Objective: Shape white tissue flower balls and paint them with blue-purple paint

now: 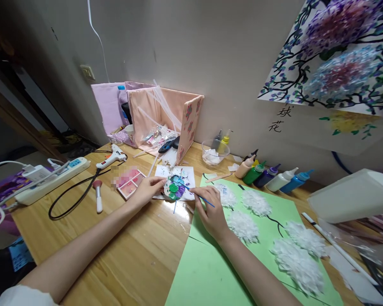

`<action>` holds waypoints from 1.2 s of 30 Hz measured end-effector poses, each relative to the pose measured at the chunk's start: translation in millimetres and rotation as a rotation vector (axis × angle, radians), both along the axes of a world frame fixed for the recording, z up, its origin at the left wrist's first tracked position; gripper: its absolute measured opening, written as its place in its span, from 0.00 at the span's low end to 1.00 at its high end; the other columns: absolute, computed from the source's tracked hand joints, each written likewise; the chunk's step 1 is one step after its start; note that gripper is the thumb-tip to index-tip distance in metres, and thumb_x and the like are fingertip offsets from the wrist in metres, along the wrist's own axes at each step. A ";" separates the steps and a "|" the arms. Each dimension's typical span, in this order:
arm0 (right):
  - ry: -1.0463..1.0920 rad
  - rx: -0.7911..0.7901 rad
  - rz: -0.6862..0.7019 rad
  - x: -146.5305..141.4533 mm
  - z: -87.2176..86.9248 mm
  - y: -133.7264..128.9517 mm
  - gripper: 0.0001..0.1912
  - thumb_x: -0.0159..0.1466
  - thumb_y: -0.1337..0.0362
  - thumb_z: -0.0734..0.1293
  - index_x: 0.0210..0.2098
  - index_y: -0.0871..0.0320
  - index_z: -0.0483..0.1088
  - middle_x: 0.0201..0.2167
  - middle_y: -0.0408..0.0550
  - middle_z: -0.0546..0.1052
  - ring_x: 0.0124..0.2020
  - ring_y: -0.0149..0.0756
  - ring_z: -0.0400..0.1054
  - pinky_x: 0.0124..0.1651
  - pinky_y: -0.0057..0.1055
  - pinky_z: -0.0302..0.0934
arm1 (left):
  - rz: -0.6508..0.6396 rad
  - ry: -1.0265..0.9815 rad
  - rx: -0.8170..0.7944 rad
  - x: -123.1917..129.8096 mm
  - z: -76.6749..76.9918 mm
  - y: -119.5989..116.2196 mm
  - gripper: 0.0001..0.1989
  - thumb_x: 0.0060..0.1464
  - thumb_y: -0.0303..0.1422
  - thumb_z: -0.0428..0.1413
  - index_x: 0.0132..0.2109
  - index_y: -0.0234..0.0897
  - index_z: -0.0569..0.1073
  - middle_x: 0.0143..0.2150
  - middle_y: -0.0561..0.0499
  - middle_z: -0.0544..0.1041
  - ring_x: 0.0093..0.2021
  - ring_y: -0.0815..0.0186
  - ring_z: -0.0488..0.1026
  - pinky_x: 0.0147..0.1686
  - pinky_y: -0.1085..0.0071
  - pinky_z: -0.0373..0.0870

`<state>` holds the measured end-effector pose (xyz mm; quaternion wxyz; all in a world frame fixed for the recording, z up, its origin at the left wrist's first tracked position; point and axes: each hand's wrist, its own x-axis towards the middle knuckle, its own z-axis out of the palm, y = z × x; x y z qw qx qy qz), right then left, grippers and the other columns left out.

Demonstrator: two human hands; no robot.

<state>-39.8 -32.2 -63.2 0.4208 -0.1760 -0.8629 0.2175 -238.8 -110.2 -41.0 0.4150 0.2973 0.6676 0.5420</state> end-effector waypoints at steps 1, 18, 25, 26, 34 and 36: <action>-0.001 0.005 -0.020 0.0 0.1 -0.1 0.11 0.63 0.71 0.58 0.43 0.53 0.64 0.37 0.45 0.74 0.39 0.37 0.65 0.49 0.42 0.51 | 0.005 -0.001 -0.003 0.5 1.1 -0.2 0.23 0.34 0.45 0.62 0.36 0.32 0.77 0.32 0.47 0.79 0.35 0.61 0.74 0.40 0.66 0.69; 0.024 -0.063 0.027 1.8 -2.0 -1.8 0.11 0.62 0.71 0.58 0.43 0.55 0.65 0.37 0.48 0.73 0.41 0.38 0.63 0.42 0.37 0.59 | 0.019 0.012 -0.007 0.2 3.2 -0.4 0.25 0.33 0.46 0.62 0.36 0.31 0.76 0.33 0.47 0.79 0.35 0.61 0.74 0.39 0.67 0.69; 0.068 -0.106 -0.003 0.6 -3.1 0.6 0.12 0.63 0.71 0.57 0.43 0.54 0.65 0.37 0.48 0.72 0.41 0.38 0.64 0.43 0.38 0.60 | 0.009 -0.039 0.000 4.7 5.3 0.7 0.22 0.32 0.44 0.63 0.34 0.32 0.77 0.31 0.49 0.79 0.34 0.63 0.73 0.40 0.68 0.68; 0.071 -0.111 -0.019 0.9 -3.0 0.6 0.11 0.63 0.71 0.57 0.43 0.55 0.65 0.36 0.48 0.72 0.41 0.38 0.64 0.43 0.39 0.60 | 0.008 -0.047 0.000 4.8 4.6 1.0 0.22 0.31 0.44 0.63 0.34 0.32 0.77 0.31 0.49 0.79 0.33 0.63 0.73 0.40 0.68 0.68; 0.049 -0.098 0.063 0.3 -2.9 -1.6 0.11 0.63 0.71 0.57 0.43 0.54 0.65 0.37 0.48 0.73 0.42 0.38 0.64 0.44 0.38 0.61 | 0.003 -0.057 0.016 1.6 1.8 0.2 0.22 0.33 0.43 0.63 0.35 0.32 0.77 0.32 0.49 0.79 0.34 0.63 0.74 0.41 0.67 0.68; 0.059 -0.096 0.065 -0.3 -3.4 -1.1 0.13 0.63 0.71 0.57 0.45 0.54 0.65 0.39 0.48 0.73 0.43 0.38 0.64 0.44 0.38 0.61 | 0.004 -0.056 0.015 1.4 2.3 -0.2 0.22 0.33 0.43 0.63 0.35 0.32 0.77 0.32 0.49 0.79 0.34 0.63 0.74 0.41 0.67 0.68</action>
